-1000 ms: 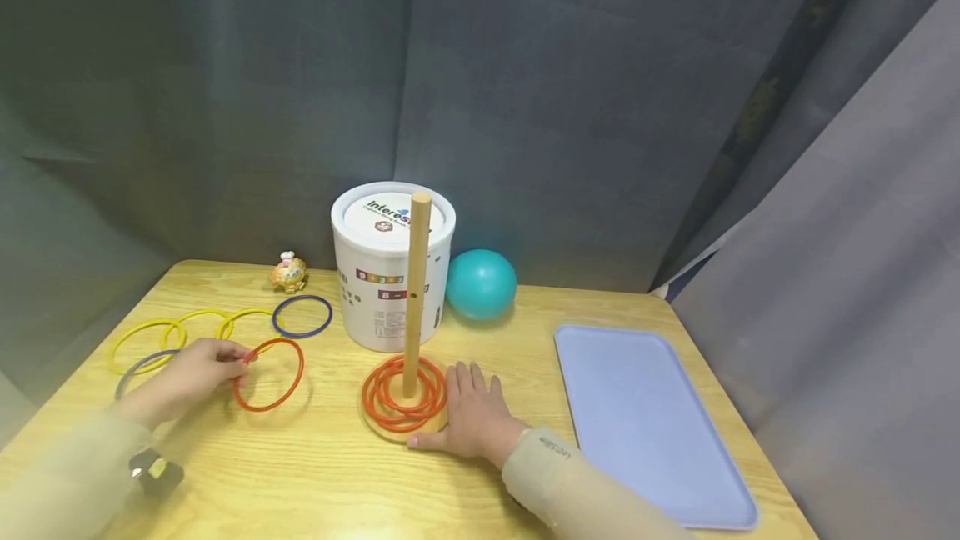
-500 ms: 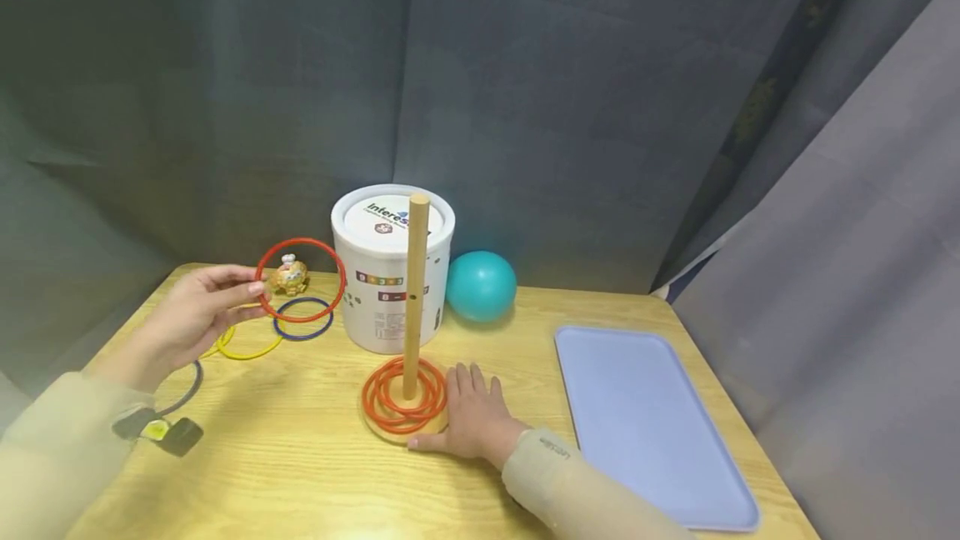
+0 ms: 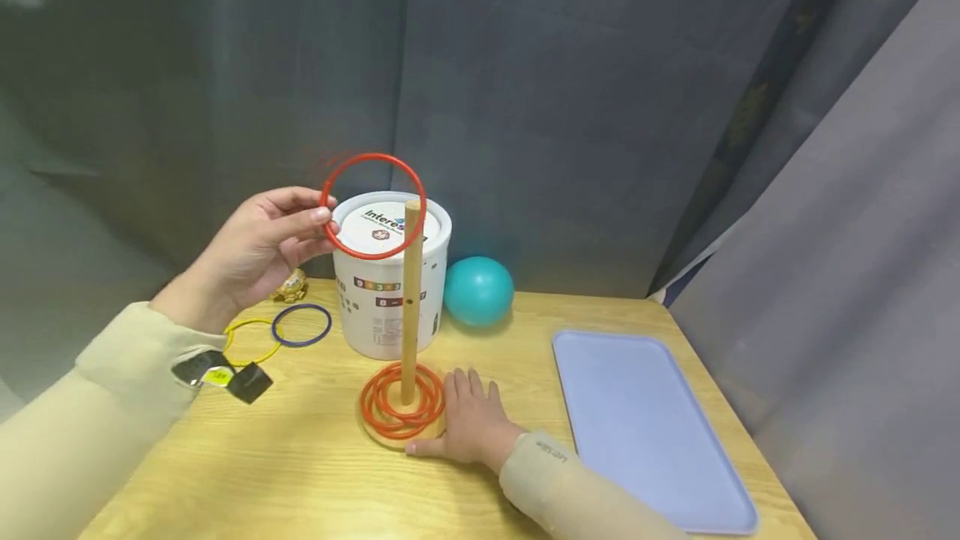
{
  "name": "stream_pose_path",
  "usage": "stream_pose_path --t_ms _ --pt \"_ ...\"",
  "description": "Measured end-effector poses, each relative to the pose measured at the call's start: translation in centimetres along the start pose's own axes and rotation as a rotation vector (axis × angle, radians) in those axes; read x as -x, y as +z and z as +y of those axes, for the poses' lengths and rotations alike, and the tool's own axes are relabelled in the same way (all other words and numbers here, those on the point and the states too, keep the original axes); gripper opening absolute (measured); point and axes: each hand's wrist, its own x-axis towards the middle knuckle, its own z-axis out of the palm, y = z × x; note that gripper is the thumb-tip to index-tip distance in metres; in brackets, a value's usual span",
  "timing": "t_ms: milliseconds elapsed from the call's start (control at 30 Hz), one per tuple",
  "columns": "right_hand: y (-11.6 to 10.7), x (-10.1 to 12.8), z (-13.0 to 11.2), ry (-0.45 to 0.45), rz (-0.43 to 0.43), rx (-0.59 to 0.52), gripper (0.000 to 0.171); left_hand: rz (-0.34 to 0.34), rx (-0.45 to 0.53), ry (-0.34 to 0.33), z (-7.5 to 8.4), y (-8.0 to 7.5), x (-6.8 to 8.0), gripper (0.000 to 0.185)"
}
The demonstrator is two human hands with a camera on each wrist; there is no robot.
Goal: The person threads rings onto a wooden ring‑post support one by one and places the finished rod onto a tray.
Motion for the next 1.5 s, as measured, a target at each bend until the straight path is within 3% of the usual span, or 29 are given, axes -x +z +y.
stream_pose_path --t_ms 133,300,467,733,900,1167,1500 --pt "0.0 -0.1 -0.1 -0.001 0.001 -0.009 0.126 -0.005 -0.097 -0.106 -2.2 0.5 -0.8 0.017" --pt "-0.2 -0.1 -0.2 -0.007 0.006 -0.015 0.125 -0.024 -0.148 -0.215 -5.5 -0.2 -0.6 0.01" --pt "-0.2 -0.1 -0.1 -0.01 -0.003 0.011 0.126 -0.049 -0.166 -0.291 -9.2 -1.3 0.6 0.013" --pt "-0.4 0.0 -0.3 -0.004 0.012 0.003 0.124 -0.012 -0.226 -0.423 -14.6 -3.4 2.6 0.02" --pt "-0.3 0.0 -0.3 -0.001 0.015 0.007 0.126 0.006 -0.235 -0.468 -17.3 -4.3 3.7 0.023" --pt "-0.1 -0.1 -0.3 -0.001 0.021 0.006 0.126 0.034 -0.232 -0.491 -19.7 -4.9 4.3 0.028" --pt "-0.2 0.0 -0.2 0.006 0.001 0.002 0.126 0.024 -0.254 -0.541 -19.9 -4.7 4.7 0.025"
